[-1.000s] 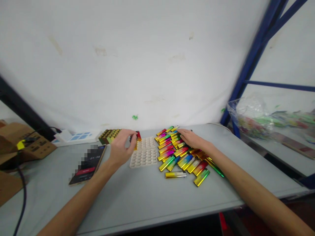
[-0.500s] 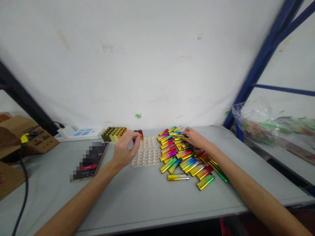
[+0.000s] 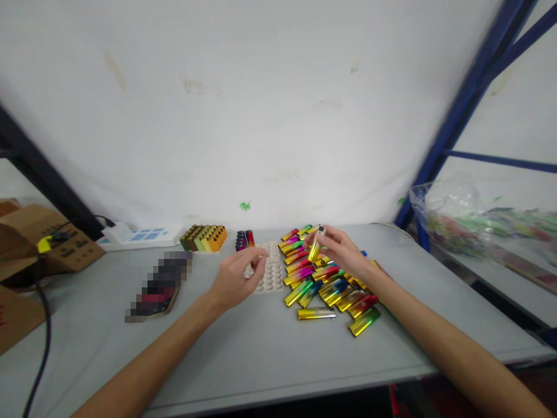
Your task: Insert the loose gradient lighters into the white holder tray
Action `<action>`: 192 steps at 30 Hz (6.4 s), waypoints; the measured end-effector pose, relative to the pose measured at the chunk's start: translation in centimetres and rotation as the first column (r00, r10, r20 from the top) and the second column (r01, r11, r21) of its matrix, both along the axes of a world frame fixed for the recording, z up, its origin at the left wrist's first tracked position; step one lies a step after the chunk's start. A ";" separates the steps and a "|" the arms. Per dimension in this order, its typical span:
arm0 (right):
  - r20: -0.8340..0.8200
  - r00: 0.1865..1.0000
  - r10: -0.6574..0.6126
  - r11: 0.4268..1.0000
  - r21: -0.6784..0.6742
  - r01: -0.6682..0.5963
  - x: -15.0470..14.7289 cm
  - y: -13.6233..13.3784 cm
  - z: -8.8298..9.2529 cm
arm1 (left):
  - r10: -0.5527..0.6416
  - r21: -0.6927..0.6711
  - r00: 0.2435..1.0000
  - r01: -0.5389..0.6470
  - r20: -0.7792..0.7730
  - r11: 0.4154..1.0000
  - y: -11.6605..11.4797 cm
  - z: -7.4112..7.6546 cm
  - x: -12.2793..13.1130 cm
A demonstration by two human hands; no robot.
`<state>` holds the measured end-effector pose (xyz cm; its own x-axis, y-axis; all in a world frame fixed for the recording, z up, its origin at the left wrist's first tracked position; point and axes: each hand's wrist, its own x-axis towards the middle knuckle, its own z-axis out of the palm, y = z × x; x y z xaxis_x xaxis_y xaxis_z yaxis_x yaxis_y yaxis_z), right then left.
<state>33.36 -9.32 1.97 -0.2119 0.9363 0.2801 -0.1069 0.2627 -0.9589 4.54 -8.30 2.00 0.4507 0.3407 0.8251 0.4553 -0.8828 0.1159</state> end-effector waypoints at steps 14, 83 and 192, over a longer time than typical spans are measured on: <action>0.161 0.974 -0.160 0.987 0.032 0.157 -1.8 -0.9 -0.4 | 0.035 -0.110 0.999 -0.039 -0.031 0.993 0.3 -0.7 0.0; 0.610 0.720 -0.330 0.927 0.352 0.127 -2.6 -2.2 -0.9 | 0.223 -0.151 0.975 -0.223 -0.017 0.963 3.5 1.1 -3.0; 0.355 0.887 -0.296 0.933 0.305 0.189 1.8 4.3 3.4 | 0.203 -0.078 0.979 -0.203 -0.004 0.976 1.8 -0.3 0.0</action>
